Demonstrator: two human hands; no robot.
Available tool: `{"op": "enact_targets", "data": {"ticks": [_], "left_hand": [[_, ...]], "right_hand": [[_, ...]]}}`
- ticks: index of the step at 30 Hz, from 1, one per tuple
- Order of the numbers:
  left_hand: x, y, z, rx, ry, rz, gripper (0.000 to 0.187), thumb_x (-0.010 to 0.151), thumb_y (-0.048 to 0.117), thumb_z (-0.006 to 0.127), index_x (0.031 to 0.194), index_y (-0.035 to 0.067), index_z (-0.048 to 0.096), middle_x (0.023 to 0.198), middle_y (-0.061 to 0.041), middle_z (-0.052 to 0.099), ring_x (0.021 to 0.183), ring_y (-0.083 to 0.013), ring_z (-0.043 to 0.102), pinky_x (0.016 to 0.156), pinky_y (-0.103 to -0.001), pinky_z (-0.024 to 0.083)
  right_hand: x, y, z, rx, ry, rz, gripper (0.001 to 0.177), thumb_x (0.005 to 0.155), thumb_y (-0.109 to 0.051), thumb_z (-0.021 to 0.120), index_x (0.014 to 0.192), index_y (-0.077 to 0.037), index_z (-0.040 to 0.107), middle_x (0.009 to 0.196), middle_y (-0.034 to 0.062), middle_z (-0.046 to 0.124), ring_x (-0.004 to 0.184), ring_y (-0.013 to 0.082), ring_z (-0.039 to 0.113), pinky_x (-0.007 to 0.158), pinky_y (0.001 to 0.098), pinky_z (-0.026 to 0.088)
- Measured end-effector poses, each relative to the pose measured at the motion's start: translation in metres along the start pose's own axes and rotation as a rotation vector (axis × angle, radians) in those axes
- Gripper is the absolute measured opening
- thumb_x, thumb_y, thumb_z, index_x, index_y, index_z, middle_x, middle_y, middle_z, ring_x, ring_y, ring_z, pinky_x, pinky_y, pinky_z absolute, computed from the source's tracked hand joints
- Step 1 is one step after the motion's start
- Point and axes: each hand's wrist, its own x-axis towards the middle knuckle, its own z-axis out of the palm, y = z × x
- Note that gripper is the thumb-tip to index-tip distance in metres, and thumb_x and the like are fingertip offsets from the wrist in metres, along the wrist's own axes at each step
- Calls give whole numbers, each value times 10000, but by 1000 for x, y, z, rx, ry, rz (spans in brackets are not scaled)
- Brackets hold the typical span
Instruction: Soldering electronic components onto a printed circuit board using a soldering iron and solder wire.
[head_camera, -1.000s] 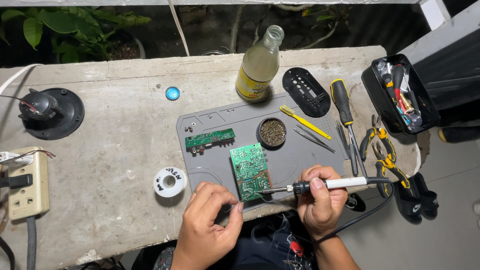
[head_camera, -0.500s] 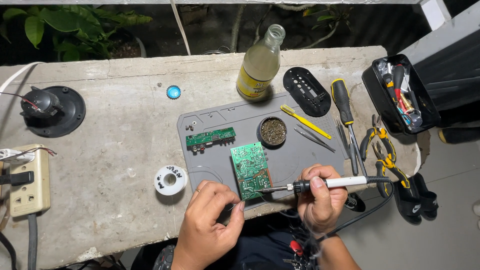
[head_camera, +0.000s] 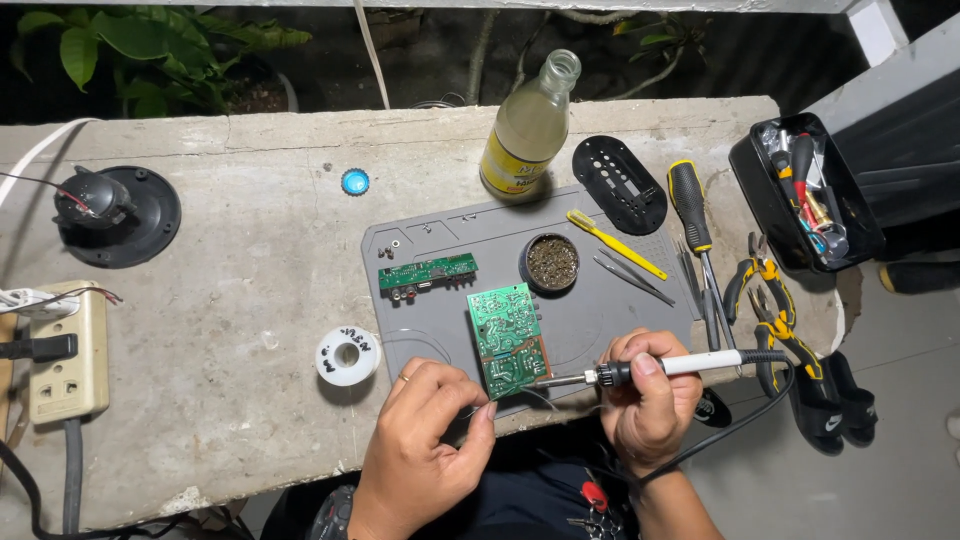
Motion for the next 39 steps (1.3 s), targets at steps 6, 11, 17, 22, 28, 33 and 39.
{"op": "enact_targets", "data": {"ticks": [6,11,17,22,28,33,39], "left_hand": [[2,3,0,7,-7,-12,114,963,2,786,925,76,709,896,-33,664,828,-237,610,765,-331,542],[1,1,1,17,-5,-11,116,966,1,782,935,80,702,898,-28,666,830,-239,597,765,-332,534],[0,0,2,28,-5,-5,108,969,12,787,946,78,705,902,-28,673,832,-242,605,776,-341,538],[0,1,2,22,-3,-16,116,965,5,781,933,82,701,889,-25,661,824,-237,600,749,-333,529],[1,1,2,18,3,-7,117,967,0,787,944,72,698,895,-36,665,824,-245,601,767,-345,535],[0,0,2,22,24,13,110,975,10,795,968,73,705,916,-42,689,848,-245,634,801,-356,544],[-1,-2,2,15,19,10,108,974,11,792,967,70,702,913,-43,685,843,-247,628,796,-354,545]], "right_hand": [[0,2,0,-18,-4,-15,175,1042,-220,656,999,-52,635,802,92,522,711,222,515,639,362,473],[-1,0,1,-43,7,-8,186,1031,-239,674,986,-60,647,791,92,529,700,229,527,632,363,491],[-2,-2,3,-49,11,12,182,1041,-234,653,994,-60,635,802,89,504,712,222,498,626,353,456],[-2,-2,5,-36,4,5,183,1029,-233,667,980,-59,637,789,75,489,712,209,487,634,348,446],[-2,-2,4,-19,4,6,176,1037,-222,668,989,-56,637,798,80,486,729,214,484,659,345,443],[-2,-2,4,-38,12,5,177,1035,-229,671,992,-60,644,810,88,511,722,217,504,647,345,460],[-2,0,3,-33,13,-1,185,1029,-238,672,987,-61,639,805,84,513,723,217,505,651,352,464]]}}
